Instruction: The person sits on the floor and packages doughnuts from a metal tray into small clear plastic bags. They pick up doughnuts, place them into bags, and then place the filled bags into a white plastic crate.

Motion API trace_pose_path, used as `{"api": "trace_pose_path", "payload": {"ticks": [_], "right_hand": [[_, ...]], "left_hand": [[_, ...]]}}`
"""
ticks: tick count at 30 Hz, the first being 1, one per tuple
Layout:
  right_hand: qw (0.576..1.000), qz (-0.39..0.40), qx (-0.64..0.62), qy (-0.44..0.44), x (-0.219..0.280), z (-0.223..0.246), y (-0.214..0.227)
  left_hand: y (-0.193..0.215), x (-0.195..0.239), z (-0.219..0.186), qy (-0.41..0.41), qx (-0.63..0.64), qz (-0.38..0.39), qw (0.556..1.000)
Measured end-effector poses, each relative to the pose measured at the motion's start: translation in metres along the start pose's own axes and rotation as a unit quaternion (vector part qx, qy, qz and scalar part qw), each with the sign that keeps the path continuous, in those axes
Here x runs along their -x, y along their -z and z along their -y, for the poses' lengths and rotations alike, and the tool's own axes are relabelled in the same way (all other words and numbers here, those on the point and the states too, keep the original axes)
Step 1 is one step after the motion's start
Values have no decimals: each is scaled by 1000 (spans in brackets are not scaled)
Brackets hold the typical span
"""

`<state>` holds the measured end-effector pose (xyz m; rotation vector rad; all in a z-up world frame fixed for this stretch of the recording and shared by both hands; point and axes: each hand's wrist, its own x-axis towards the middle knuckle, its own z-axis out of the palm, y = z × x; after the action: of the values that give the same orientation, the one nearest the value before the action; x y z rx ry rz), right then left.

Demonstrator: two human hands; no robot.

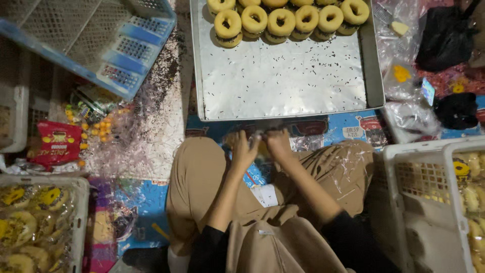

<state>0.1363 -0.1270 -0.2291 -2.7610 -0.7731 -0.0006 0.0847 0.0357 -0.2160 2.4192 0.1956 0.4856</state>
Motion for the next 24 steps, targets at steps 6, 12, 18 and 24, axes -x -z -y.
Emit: {"api": "trace_pose_path", "payload": {"ticks": [6, 12, 18, 24], "right_hand": [[984, 160, 70, -20, 78, 9, 109], [971, 186, -64, 137, 50, 32, 177], [858, 282, -416, 104, -154, 70, 202], [978, 15, 99, 181, -363, 25, 165]], "left_hand": [[33, 21, -124, -51, 259, 195, 945], [102, 15, -151, 7, 524, -25, 851], [158, -35, -9, 257, 802, -314, 438], [190, 7, 61, 257, 824, -380, 332]]}}
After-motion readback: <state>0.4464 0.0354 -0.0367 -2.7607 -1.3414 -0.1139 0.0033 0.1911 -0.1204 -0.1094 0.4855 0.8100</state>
